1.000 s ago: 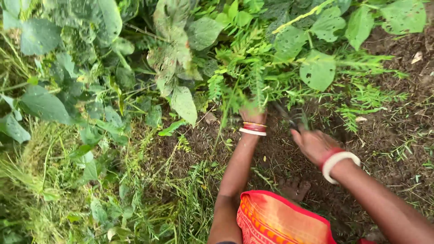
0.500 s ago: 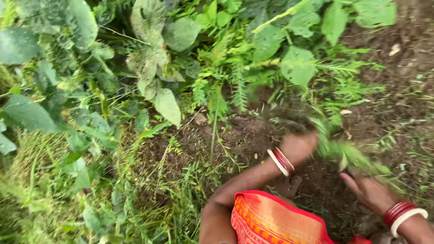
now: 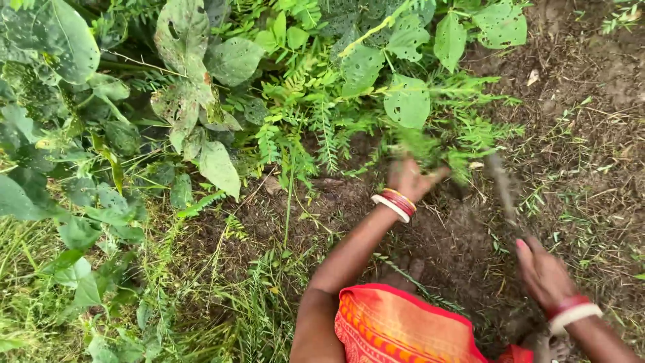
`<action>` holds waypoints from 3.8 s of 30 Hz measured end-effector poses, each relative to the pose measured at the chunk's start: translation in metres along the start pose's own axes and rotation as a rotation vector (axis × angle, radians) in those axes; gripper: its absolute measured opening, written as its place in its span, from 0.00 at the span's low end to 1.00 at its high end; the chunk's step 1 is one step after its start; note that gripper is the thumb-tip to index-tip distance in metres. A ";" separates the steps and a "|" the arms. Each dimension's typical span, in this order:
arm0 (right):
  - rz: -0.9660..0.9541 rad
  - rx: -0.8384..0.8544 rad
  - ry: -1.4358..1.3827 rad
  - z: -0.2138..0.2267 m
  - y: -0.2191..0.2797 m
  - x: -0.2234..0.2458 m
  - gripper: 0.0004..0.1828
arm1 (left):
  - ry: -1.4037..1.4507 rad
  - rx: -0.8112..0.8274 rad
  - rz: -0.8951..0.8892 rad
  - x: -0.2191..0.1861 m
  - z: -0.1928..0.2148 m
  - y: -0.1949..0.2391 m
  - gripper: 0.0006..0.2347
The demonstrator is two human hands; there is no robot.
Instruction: Weeding an agricultural field or harvesting small plants using a sickle.
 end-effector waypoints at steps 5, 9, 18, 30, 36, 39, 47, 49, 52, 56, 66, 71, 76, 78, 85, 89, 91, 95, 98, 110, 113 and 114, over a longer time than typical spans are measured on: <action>0.134 -0.098 0.164 -0.001 -0.025 0.047 0.24 | -0.156 -0.074 -0.217 -0.085 0.019 0.007 0.50; 0.275 -0.239 0.254 0.005 -0.027 0.056 0.24 | -0.200 -0.223 -0.538 -0.069 -0.016 -0.021 0.26; 0.301 -0.292 0.292 -0.003 -0.025 0.084 0.25 | -0.093 -0.299 -0.686 -0.050 -0.054 -0.032 0.06; 0.335 0.051 -0.654 -0.111 -0.034 -0.146 0.34 | -0.059 0.139 -1.266 -0.074 -0.107 0.129 0.18; -0.081 -0.129 -0.067 0.002 0.025 0.023 0.23 | -0.140 0.018 -0.592 -0.012 -0.099 -0.003 0.07; -0.054 -0.072 -0.180 0.012 0.013 0.065 0.22 | 0.218 -0.257 -0.555 -0.027 -0.024 -0.021 0.13; -0.007 -0.017 -0.075 0.029 0.001 0.131 0.21 | 0.077 -0.074 -0.244 -0.110 0.022 -0.020 0.46; 0.070 -0.063 -0.050 0.024 -0.014 0.126 0.22 | 0.061 -0.103 -0.312 -0.093 -0.013 -0.048 0.35; 0.063 -0.060 -0.097 0.044 -0.006 0.169 0.21 | 0.012 -0.196 -0.474 -0.099 -0.009 -0.055 0.29; 0.060 -0.112 -0.038 0.041 -0.018 0.170 0.25 | 0.005 -0.227 -0.619 -0.102 -0.008 -0.050 0.32; 0.152 -0.314 0.160 -0.103 0.005 -0.066 0.25 | 0.432 -0.517 -0.713 -0.062 0.002 0.011 0.08; -0.069 -0.055 -0.062 0.021 0.046 0.094 0.28 | 0.498 -0.436 -0.312 0.029 -0.004 -0.023 0.11; 0.074 -0.094 0.079 0.046 0.000 0.174 0.24 | 0.286 -0.516 -0.308 -0.004 0.012 -0.053 0.15; 0.131 -0.127 0.166 0.047 -0.008 0.192 0.25 | 0.202 -0.480 -0.277 -0.033 0.040 -0.048 0.18; 0.164 -0.124 0.257 0.047 -0.010 0.226 0.23 | 0.176 -0.370 -0.344 -0.037 0.021 -0.075 0.15; 0.312 -0.259 0.335 0.048 -0.059 0.239 0.23 | 0.173 -0.477 -0.478 -0.036 0.020 -0.070 0.20; 0.282 -0.251 0.316 0.030 -0.050 0.225 0.23 | 0.116 -0.416 -0.462 -0.033 0.013 -0.069 0.20; 0.195 -0.137 0.377 -0.068 -0.011 0.101 0.26 | 0.051 -0.222 -0.279 -0.010 -0.001 -0.072 0.15; 0.257 -0.051 0.147 -0.112 0.010 0.022 0.41 | 0.187 -0.324 -0.281 0.028 0.007 -0.059 0.11; 0.058 -0.103 0.157 -0.001 -0.015 0.132 0.23 | -0.018 -0.246 -0.637 -0.020 0.010 0.031 0.11; 0.257 -0.301 0.074 -0.010 -0.007 0.116 0.23 | 0.217 -0.181 -0.998 -0.097 0.039 0.094 0.14; 0.254 -0.306 0.076 -0.020 -0.001 0.101 0.23 | 0.222 -0.180 -1.002 -0.102 0.016 0.097 0.14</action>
Point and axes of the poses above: each hand's wrist, its own y-axis away from the middle knuckle, its own z-axis out of the back of the hand, x = y × z, the point moved 6 cm from there along -y, towards the middle knuckle, and after that the axes turned 10 degrees about y, right-handed, at the moved point
